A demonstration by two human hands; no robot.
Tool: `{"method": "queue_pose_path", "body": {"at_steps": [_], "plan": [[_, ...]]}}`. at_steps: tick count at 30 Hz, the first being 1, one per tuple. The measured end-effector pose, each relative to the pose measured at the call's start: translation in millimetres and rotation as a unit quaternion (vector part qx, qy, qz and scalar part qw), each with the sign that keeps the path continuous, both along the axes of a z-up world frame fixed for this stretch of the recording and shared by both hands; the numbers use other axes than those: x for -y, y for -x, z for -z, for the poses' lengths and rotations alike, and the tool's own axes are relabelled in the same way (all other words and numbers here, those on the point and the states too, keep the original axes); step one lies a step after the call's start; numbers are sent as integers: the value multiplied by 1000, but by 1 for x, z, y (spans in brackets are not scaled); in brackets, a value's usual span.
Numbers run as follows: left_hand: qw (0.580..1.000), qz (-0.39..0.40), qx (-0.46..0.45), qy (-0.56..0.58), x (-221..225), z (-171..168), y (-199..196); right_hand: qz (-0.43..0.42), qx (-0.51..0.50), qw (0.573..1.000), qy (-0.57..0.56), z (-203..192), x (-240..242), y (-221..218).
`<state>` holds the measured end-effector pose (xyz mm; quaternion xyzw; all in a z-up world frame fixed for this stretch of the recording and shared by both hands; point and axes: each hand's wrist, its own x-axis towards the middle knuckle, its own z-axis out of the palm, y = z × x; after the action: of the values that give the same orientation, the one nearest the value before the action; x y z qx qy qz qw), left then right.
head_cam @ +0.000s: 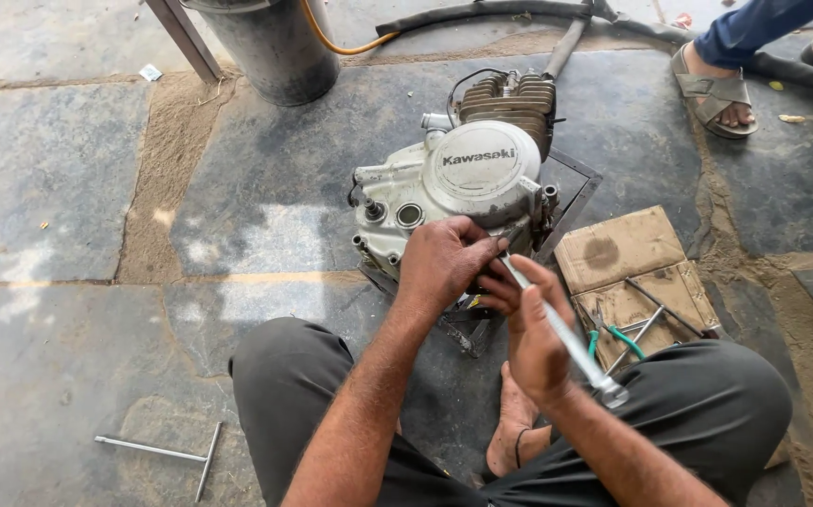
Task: Using a wrench and socket tool to adjust bolts on a motorcycle engine casing.
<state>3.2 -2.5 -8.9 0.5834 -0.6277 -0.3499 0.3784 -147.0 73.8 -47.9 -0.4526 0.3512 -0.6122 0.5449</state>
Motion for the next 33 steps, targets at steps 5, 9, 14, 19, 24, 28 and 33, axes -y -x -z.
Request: {"method": "queue_pose_path", "body": {"at_steps": [5,9,14,19,24,28,33], "plan": [[999,-11,0,-38,-6,-10,6,14,-110,992,63,18,-12,-19],[996,6,-79,-47,-7,-7,1,55,-109,990,77,36,-8,-20],[996,7,-71,-59,-6,-11,1,49,-95,993,50,27,-9,-20],[999,-20,11,-43,-5,-6,7,66,-133,988,35,9,-12,-27],[998,-32,43,-12,-3,-4,9,64,4,995,-78,0,27,-1],[998,-42,37,0,-7,-6,8,92,38,983,-152,5,89,39],[999,-29,1,-30,-3,-16,6,-14,97,976,-193,6,102,54]]}}
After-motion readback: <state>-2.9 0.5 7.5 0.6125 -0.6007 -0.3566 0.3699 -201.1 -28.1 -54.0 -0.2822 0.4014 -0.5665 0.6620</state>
